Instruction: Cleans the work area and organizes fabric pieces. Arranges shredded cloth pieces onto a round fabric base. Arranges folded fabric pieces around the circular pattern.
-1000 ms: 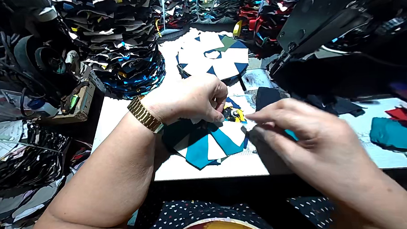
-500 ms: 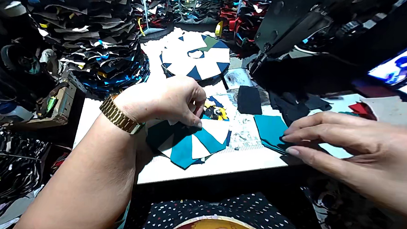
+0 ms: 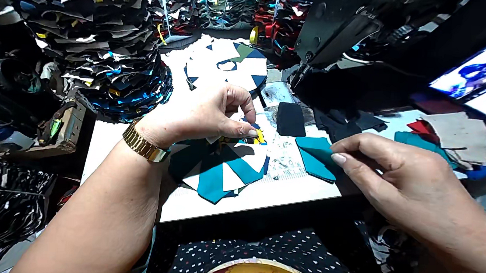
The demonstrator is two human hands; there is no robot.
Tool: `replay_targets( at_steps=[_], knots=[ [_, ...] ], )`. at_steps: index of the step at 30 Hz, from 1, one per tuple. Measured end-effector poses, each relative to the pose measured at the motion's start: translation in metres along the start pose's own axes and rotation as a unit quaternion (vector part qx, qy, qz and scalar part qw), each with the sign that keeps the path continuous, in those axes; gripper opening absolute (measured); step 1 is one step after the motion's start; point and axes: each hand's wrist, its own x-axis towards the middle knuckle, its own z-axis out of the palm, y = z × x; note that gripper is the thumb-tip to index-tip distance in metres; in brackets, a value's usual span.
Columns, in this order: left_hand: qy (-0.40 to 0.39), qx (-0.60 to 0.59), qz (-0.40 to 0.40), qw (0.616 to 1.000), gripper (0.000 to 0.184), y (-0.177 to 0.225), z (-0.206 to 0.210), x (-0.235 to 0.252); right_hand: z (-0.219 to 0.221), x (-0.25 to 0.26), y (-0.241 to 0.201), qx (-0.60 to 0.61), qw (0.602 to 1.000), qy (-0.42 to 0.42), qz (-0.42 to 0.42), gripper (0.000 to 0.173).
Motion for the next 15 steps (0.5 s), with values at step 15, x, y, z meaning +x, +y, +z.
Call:
replay_targets(
  at_steps=[15],
  knots=[
    [-0.061,-0.196,0.077,0.976,0.008,-0.002,-0.003,-0.005,0.007,0.060,-0.061,0.338,0.934,0.069,-0.093,0.031]
  ],
)
